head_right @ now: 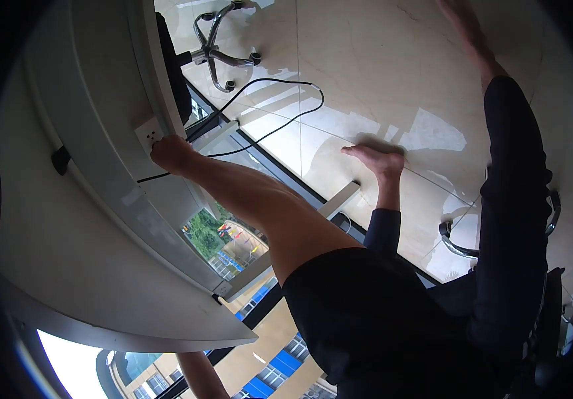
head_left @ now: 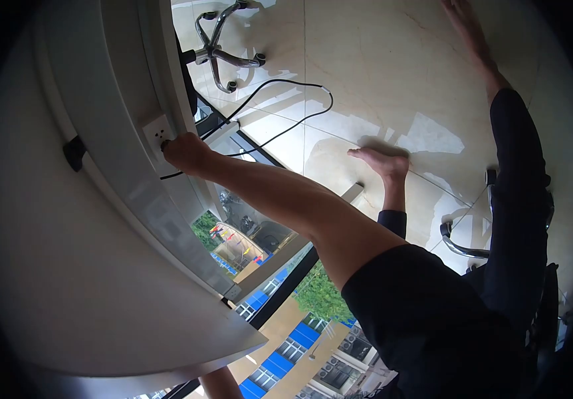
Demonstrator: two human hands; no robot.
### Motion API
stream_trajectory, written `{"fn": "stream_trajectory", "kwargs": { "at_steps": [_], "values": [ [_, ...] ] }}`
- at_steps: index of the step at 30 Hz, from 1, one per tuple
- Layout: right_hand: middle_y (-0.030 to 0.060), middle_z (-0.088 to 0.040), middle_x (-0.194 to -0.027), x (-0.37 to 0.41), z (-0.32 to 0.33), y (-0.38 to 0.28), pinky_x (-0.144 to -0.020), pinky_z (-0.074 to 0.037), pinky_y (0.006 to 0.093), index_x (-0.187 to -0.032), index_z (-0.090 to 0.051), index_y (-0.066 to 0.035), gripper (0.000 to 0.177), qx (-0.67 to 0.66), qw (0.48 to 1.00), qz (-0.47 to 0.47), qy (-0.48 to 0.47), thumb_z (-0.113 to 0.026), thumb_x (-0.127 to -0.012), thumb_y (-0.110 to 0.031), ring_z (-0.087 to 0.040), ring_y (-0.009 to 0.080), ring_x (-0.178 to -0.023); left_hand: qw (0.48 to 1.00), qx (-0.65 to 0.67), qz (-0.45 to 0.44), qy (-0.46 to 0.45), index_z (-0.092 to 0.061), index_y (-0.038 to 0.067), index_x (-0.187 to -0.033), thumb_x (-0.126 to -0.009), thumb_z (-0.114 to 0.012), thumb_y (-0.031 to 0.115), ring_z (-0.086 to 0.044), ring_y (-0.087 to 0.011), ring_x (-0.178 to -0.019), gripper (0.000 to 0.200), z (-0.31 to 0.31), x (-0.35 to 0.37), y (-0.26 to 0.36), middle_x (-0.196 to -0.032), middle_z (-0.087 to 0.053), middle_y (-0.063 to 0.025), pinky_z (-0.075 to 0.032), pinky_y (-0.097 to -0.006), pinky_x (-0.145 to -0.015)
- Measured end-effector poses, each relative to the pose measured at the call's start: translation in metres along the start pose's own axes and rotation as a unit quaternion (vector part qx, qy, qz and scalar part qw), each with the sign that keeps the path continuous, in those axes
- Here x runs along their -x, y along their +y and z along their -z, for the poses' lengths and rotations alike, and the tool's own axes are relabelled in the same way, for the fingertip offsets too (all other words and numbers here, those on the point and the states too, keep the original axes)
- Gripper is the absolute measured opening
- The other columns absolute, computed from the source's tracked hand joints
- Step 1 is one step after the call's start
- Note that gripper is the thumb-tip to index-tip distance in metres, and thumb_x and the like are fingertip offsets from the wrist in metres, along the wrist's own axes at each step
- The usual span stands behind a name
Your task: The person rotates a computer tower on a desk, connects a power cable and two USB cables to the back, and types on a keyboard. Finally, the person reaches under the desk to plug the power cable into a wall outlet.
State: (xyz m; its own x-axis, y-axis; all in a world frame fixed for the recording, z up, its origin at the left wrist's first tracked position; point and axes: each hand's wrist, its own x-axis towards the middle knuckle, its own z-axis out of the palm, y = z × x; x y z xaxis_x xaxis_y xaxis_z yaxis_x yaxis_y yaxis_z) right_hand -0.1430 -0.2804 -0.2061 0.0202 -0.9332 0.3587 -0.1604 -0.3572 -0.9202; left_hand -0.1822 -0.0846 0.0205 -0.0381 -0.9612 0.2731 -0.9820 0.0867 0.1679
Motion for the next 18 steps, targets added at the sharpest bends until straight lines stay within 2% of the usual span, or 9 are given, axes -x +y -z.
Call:
{"fn": "stream_trajectory", "kwargs": {
  "at_steps": [5,7,8,10,12,13,15,16,18],
  "values": [
    [0.0131,-0.079,-0.083,-0.014,-0.003,-0.003,-0.071,-0.064,0.0420,-0.082,-0.078,-0.006,0.006,0.036,0.999,0.011,0.010,-0.079,-0.077,-0.010,-0.080,0.0324,-0.084,1.000,-0.001,0.003,0.005,-0.046,-0.003,-0.152,-0.109,-0.055,0.040,-0.061,-0.0261,-0.120,0.061,0.002,0.004,0.002,-0.136,-0.060,-0.0206,-0.050,-0.0403,-0.102],
    [0.0136,-0.067,-0.102,0.004,0.019,0.034,-0.083,-0.055,0.0441,-0.099,-0.067,-0.006,0.023,0.031,0.999,-0.012,0.025,-0.071,-0.083,-0.022,-0.068,0.0327,-0.100,1.000,-0.008,-0.002,0.006,-0.045,-0.003,-0.152,-0.109,-0.055,0.040,-0.061,-0.0263,-0.121,0.061,-0.001,0.002,-0.001,-0.136,-0.059,-0.0207,-0.049,-0.0405,-0.102],
    [0.0138,-0.061,-0.111,0.020,0.048,0.066,-0.089,-0.050,0.0452,-0.108,-0.062,-0.007,0.031,0.012,0.998,-0.040,0.037,-0.067,-0.086,-0.028,-0.062,0.0329,-0.108,1.000,-0.012,-0.009,0.009,-0.045,-0.003,-0.152,-0.109,-0.055,0.040,-0.061,-0.0264,-0.121,0.061,-0.003,-0.002,-0.004,-0.136,-0.059,-0.0207,-0.049,-0.0406,-0.103],
    [0.0143,-0.050,-0.130,0.072,0.148,0.149,-0.101,-0.040,0.0474,-0.126,-0.052,-0.007,0.048,-0.022,0.990,-0.119,0.068,-0.060,-0.092,-0.040,-0.049,0.0333,-0.124,0.997,-0.051,-0.061,0.017,-0.045,-0.003,-0.152,-0.110,-0.055,0.040,-0.060,-0.0266,-0.121,0.061,-0.010,-0.004,-0.012,-0.137,-0.059,-0.0207,-0.049,-0.0408,-0.103],
    [0.0147,-0.038,-0.149,0.163,0.300,0.253,-0.114,-0.031,0.0495,-0.143,-0.041,-0.008,0.064,-0.042,0.964,-0.239,0.105,-0.052,-0.098,-0.052,-0.037,0.0336,-0.140,0.994,-0.070,-0.084,0.014,-0.045,-0.003,-0.152,-0.110,-0.055,0.040,-0.060,-0.0267,-0.122,0.061,-0.011,-0.007,-0.017,-0.137,-0.059,-0.0208,-0.049,-0.0410,-0.103],
    [0.0150,-0.032,-0.158,0.206,0.369,0.287,-0.120,-0.026,0.0506,-0.152,-0.036,-0.008,0.073,-0.040,0.951,-0.281,0.121,-0.049,-0.101,-0.058,-0.031,0.0338,-0.148,0.999,-0.016,-0.040,0.013,-0.044,-0.003,-0.153,-0.110,-0.054,0.039,-0.058,-0.0278,-0.125,0.061,-0.013,-0.011,-0.012,-0.141,-0.056,-0.0209,-0.047,-0.0421,-0.106],
    [0.0155,-0.020,-0.177,0.260,0.460,0.302,-0.132,-0.016,0.0528,-0.170,-0.025,-0.009,0.089,-0.020,0.934,-0.329,0.136,-0.041,-0.107,-0.070,-0.018,0.0342,-0.163,1.000,0.017,0.006,0.018,-0.046,-0.004,-0.152,-0.110,-0.055,0.035,-0.056,-0.0310,-0.131,0.058,-0.012,-0.015,0.000,-0.145,-0.054,-0.0223,-0.044,-0.0442,-0.111],
    [0.0156,-0.020,-0.177,0.264,0.463,0.302,-0.131,-0.017,0.0533,-0.170,-0.026,-0.008,0.089,-0.013,0.920,-0.365,0.141,-0.042,-0.107,-0.070,-0.019,0.0347,-0.163,0.999,0.033,0.028,0.022,-0.046,-0.005,-0.151,-0.110,-0.056,0.032,-0.055,-0.0326,-0.133,0.057,-0.011,-0.016,0.006,-0.148,-0.053,-0.0229,-0.042,-0.0453,-0.113],
    [0.0159,-0.020,-0.177,0.246,0.460,0.261,-0.130,-0.020,0.0542,-0.169,-0.026,-0.007,0.090,-0.014,0.895,-0.420,0.148,-0.043,-0.107,-0.069,-0.021,0.0357,-0.162,0.998,-0.040,-0.014,0.037,-0.047,-0.003,-0.151,-0.110,-0.055,0.032,-0.054,-0.0341,-0.137,0.055,-0.009,-0.018,0.010,-0.148,-0.053,-0.0234,-0.039,-0.0444,-0.117]
  ]
}}
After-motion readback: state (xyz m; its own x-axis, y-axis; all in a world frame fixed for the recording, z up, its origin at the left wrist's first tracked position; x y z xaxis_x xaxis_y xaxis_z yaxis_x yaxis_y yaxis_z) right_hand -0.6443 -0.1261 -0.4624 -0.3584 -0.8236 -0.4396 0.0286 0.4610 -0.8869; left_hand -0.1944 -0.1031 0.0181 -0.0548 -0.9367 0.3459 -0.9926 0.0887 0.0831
